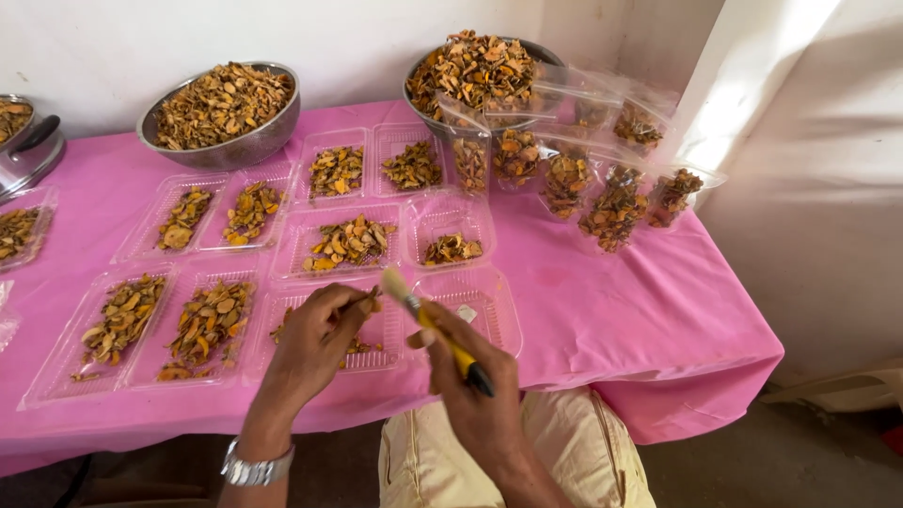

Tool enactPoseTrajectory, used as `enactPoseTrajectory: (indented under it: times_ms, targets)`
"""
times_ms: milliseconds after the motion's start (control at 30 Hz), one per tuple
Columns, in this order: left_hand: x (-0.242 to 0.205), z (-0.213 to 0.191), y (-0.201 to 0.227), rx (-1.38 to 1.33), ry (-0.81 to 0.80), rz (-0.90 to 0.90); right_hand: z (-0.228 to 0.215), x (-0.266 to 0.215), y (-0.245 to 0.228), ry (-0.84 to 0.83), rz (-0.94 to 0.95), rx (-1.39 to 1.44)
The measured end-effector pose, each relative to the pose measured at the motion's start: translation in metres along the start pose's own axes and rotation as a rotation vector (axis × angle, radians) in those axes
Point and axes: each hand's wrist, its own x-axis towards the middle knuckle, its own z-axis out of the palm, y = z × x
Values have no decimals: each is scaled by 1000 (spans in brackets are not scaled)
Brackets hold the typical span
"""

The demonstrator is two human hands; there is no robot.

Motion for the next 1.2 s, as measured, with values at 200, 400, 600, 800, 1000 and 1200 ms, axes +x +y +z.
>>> enactPoseTrajectory:
  times_ms: [200, 400, 600, 800, 1000, 1200]
  targets:
    - [81, 41, 17, 97, -28, -54, -35, 0, -11, 203, -19, 24]
    - [96, 53, 27, 477, 6, 133, -66, -9, -29, 384, 15, -1]
    - [43, 47, 0, 682, 120, -35, -74, -17, -32, 388, -16, -35]
    - [40, 65, -15, 653, 186, -75, -71, -20, -27, 385, 21, -7]
    - [41, 68, -27, 589, 206, -109, -68, -19, -22, 367, 38, -24]
    - [29, 53, -5, 479, 193, -121, -61, -21, -15, 351, 16, 7]
